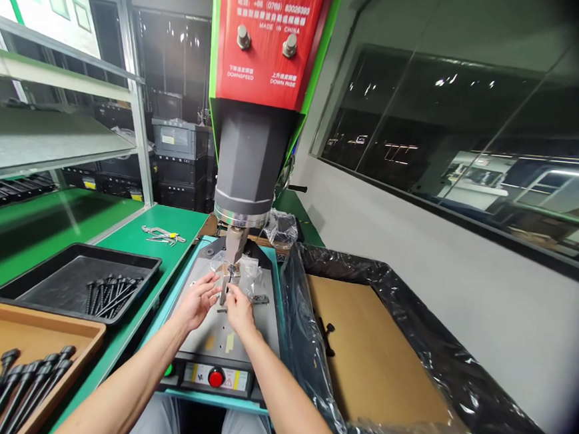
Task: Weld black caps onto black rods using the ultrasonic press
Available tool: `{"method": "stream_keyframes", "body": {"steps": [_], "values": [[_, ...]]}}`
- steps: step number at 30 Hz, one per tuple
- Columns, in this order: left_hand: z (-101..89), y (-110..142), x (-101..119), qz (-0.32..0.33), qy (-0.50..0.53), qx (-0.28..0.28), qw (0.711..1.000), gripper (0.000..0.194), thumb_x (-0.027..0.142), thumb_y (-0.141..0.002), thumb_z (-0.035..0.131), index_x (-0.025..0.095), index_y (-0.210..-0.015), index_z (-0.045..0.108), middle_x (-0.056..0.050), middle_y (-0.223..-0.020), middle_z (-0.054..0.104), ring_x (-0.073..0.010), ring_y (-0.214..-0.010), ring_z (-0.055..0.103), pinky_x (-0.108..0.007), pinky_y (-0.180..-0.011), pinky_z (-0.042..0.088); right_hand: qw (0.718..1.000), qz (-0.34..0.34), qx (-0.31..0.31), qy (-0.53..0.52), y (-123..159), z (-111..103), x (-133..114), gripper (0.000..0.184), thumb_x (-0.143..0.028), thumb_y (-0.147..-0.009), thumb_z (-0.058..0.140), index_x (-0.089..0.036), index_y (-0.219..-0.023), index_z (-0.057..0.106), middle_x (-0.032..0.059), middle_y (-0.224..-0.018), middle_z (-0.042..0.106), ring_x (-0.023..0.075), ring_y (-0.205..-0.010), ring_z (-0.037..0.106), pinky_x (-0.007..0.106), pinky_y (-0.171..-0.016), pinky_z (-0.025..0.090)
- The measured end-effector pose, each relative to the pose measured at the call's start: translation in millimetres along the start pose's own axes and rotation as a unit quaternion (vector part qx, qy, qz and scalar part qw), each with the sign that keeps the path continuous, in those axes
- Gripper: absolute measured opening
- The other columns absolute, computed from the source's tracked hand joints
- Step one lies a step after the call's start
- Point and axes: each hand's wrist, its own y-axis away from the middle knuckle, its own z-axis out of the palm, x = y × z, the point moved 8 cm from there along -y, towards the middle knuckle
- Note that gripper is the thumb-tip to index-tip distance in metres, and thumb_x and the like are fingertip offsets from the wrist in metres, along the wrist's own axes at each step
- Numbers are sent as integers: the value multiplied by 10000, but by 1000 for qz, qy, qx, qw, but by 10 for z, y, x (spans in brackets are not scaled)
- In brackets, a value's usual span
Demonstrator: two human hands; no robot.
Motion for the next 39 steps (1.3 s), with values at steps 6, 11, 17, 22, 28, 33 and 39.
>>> {"method": "stream_keyframes", "body": {"steps": [6, 11, 17, 22, 28, 33, 39], "values": [[227, -13, 306, 8, 19, -28, 999, 325, 100, -748, 658, 156, -1066, 631, -100, -1246, 591, -130, -778, 664, -176, -547, 535, 977, -47, 84, 191, -275, -278, -383, 437, -267, -907, 394, -244, -1326, 514, 53, -919, 715, 221, -889, 646, 304, -803, 464], [310, -109, 437, 17, 13, -43, 999, 330, 107, -746, 670, 160, -1070, 632, -98, -1197, 617, -133, -770, 673, -179, -537, 531, 962, -40, -28, 269, -518, -312, -468, 420, -254, -832, 520, -295, -1245, 585, 40, -925, 717, 225, -873, 652, 276, -727, 453], [234, -177, 399, 10, 8, -29, 999, 313, 102, -749, 678, 154, -1053, 625, -94, -1135, 645, -136, -769, 676, -170, -531, 527, 955, -68, -80, 279, -686, -310, -559, 249, -244, -776, 599, -241, -1003, 701, 56, -919, 719, 229, -843, 643, 254, -670, 420], [158, -179, 325, -3, 1, -4, 1000, 305, 89, -742, 677, 149, -1037, 627, -87, -1068, 667, -130, -719, 677, -173, -503, 523, 960, -90, -61, 259, -713, -305, -652, 138, -280, -770, 636, -198, -863, 696, 53, -819, 699, 200, -759, 617, 246, -643, 393], [9, -175, 202, 11, -43, 5, 999, 321, 89, -733, 684, 131, -1047, 632, -118, -1154, 638, -119, -707, 675, -179, -504, 522, 972, -107, -44, 203, -337, -393, -636, 155, -285, -767, 654, -190, -888, 642, -43, -628, 587, 128, -603, 540, 208, -569, 366], [-217, -19, 14, 0, -99, 18, 995, 422, 77, -701, 711, 146, -1107, 623, -142, -1271, 584, -119, -719, 680, -181, -512, 513, 982, -168, -34, 80, 301, -429, -723, 179, -293, -737, 689, -209, -871, 605, -85, -556, 494, 107, -526, 473, 216, -553, 377], [-385, 399, -46, 9, -150, 39, 988, 690, 126, -696, 751, 217, -1327, 489, -124, -1055, 684, -156, -721, 679, -226, -580, 513, 984, -177, -28, 5, 667, -389, -836, 226, -324, -700, 726, -212, -856, 606, -65, -587, 503, 117, -539, 477, 231, -536, 396]]}}
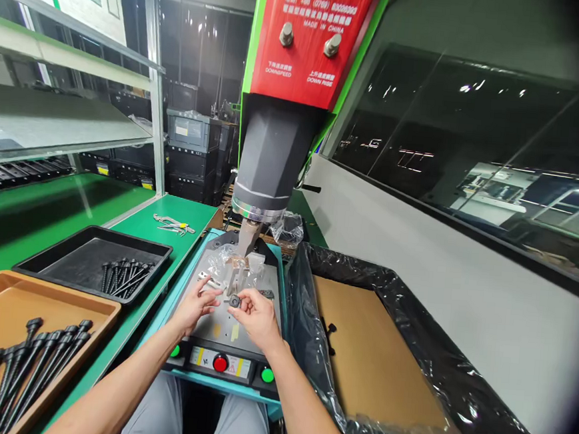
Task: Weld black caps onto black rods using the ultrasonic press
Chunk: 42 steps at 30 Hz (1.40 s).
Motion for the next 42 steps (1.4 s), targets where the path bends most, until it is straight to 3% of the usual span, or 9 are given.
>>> {"method": "stream_keyframes", "body": {"steps": [5, 10, 17, 21, 25, 29, 34, 39, 42], "values": [[120, 624, 215, 101, -88, -82, 988, 439, 77, -662, 746, 230, -1070, 699, -73, -1016, 698, -230, -1017, 622, -283, -826, 513, 984, 62, -40, -161, 119, 230, -10, 249, -353, -706, 742, -204, -823, 580, -58, -606, 533, 108, -531, 490, 221, -504, 404], [94, 1080, 235, 39, -138, -152, 978, 95, 203, -788, 661, 189, -840, 739, -53, -721, 679, -209, -696, 627, -281, -660, 512, 938, 151, -62, -306, 236, 576, 80, 311, -425, -720, 741, -191, -811, 557, -45, -590, 567, 108, -479, 522, 204, -418, 429], [-428, 1184, 369, -31, -161, -102, 981, 158, 312, -777, 680, 162, -827, 689, -82, -765, 691, -183, -614, 650, -263, -568, 521, 916, 212, -80, -332, 161, 920, 114, 431, -481, -664, 783, -164, -867, 573, -28, -621, 584, 111, -497, 553, 190, -393, 448], [-1051, 881, 692, 11, -228, 29, 973, 150, 270, -705, 722, 172, -744, 616, -31, -657, 649, -208, -621, 678, -277, -562, 534, 910, 224, -121, -329, 223, 986, 78, 534, -491, -676, 773, -162, -1050, 582, 21, -755, 627, 126, -566, 587, 199, -422, 466], [-1837, 498, 1127, 6, -297, 203, 933, 194, 165, -683, 715, 187, -650, 525, 25, -528, 583, -179, -532, 651, -236, -515, 483, 913, 228, -134, -311, 406, 814, 104, 502, -502, -705, 753, -165, -1043, 597, 23, -747, 624, 124, -564, 572, 198, -436, 448], [-2189, 246, 1511, 17, -327, 255, 910, 136, 200, -756, 713, 144, -710, 598, -1, -605, 609, -161, -600, 631, -251, -573, 488, 921, 243, -104, -287, 625, 499, 189, 488, -516, -709, 750, -172, -1029, 615, 19, -736, 617, 125, -568, 561, 210, -460, 446], [-2136, 214, 1678, 75, -309, 252, 914, 329, 329, -891, 590, 157, -1170, 565, -82, -1144, 595, -214, -972, 613, -390, -803, 538, 925, 267, -49, -264, 916, 123, 328, 483, -538, -710, 741, -189, -1026, 634, 38, -743, 624, 152, -585, 556, 247, -471, 452], [-2028, 322, 1657, 104, -311, 233, 915, 363, 326, -889, 591, 160, -1208, 548, -99, -1199, 573, -233, -1023, 597, -425, -845, 526, 930, 295, 1, -221, 1163, -286, 467, 487, -551, -677, 750, -208, -1008, 655, 58, -738, 642, 182, -580, 559, 292, -470, 462], [-1979, 346, 1678, 100, -333, 225, 910, 358, 331, -894, 583, 161, -1207, 546, -94, -1192, 576, -225, -1011, 600, -422, -839, 528, 939, 298, 45, -169, 1175, -764, 605, 469, -543, -649, 757, -214, -972, 674, 78, -739, 660, 203, -583, 581, 322, -484, 480]]}}
